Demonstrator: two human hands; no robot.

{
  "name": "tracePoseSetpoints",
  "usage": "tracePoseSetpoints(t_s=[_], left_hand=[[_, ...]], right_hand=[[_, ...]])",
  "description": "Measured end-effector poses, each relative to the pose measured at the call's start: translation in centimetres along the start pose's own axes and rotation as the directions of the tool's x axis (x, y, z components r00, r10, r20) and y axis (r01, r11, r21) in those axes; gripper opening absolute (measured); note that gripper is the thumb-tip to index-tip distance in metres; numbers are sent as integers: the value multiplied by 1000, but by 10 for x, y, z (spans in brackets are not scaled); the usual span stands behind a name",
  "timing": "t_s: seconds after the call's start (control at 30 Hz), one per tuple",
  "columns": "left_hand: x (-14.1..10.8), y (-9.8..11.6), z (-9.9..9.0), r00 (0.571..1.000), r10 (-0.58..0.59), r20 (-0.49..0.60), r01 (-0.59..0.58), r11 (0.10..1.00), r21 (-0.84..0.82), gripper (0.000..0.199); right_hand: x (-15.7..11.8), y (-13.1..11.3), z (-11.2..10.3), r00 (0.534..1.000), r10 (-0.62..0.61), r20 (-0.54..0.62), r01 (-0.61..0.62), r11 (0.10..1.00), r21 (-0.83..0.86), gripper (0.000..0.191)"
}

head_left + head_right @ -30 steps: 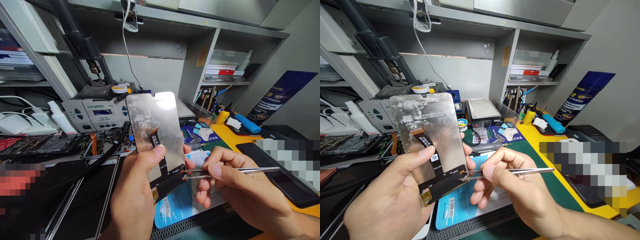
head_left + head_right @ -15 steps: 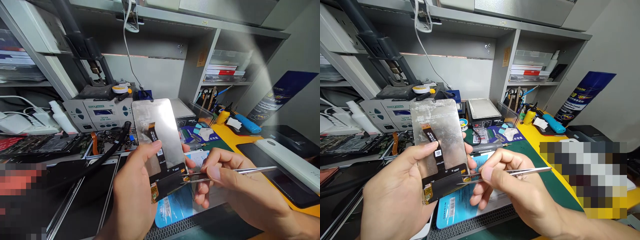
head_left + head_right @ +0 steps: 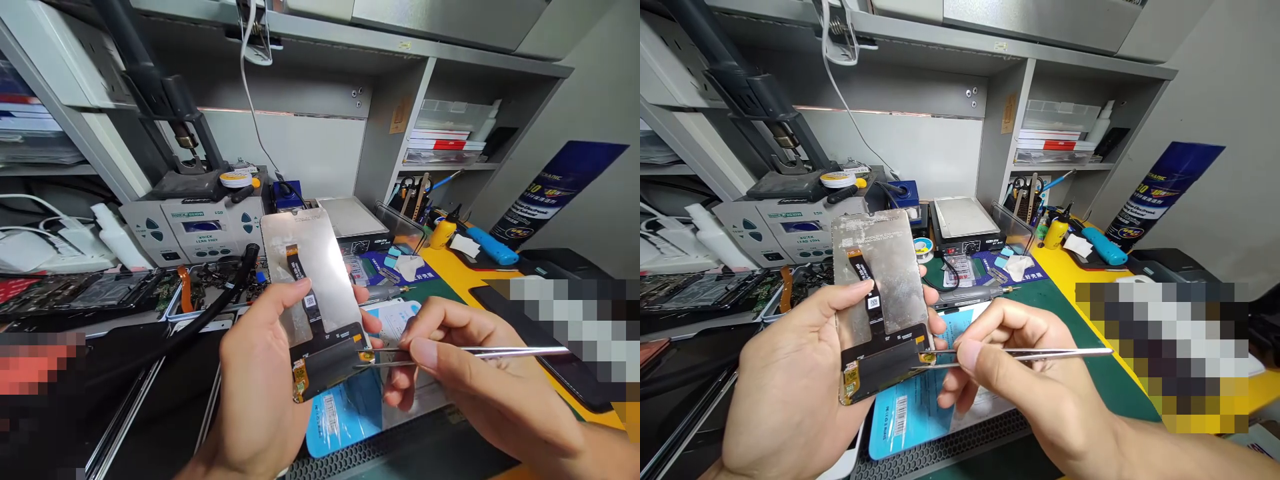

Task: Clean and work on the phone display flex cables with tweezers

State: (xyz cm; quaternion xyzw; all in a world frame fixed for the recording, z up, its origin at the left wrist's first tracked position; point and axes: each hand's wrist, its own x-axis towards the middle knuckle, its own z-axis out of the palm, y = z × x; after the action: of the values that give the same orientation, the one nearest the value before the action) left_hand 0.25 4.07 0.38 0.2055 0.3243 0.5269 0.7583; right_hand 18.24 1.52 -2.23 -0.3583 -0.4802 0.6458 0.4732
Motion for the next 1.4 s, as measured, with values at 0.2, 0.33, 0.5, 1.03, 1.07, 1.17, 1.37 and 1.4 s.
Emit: tracePoseSetpoints(t_s=[0.2,0.33,0.5,1.03,1.07,1.17,1.37,1.4], left_hand=[[0,-1,-1,999,33,0,-33,999,-10,38],[1,0,0,997,65,-37,-65,998,16,37],[1,-2,0,996,71,-59,-70,997,12,34],[0,-4,-1,998,55,-34,-55,998,11,36],[-1,-4,0,998,51,-37,-50,999,15,37],[-1,-3,2,997,61,-56,-58,997,44,37],[0,0,1,987,107,-116,-90,985,147,35],[1,0,1,986,116,-120,-96,983,157,35]], right_hand=[[-5,-4,5,977,-201,-75,174,946,-274,12],[-8,-10,12,894,-426,-139,272,764,-585,14],[-6,-9,18,788,-607,-104,353,584,-731,20],[-11,-2,19,710,-698,97,505,409,-760,21],[-9,-3,20,705,-705,84,495,404,-769,15],[-4,-4,24,698,-713,71,481,392,-784,12],[-8,-6,22,716,-690,106,502,404,-765,13],[-10,-6,20,723,-680,121,511,408,-757,16]])
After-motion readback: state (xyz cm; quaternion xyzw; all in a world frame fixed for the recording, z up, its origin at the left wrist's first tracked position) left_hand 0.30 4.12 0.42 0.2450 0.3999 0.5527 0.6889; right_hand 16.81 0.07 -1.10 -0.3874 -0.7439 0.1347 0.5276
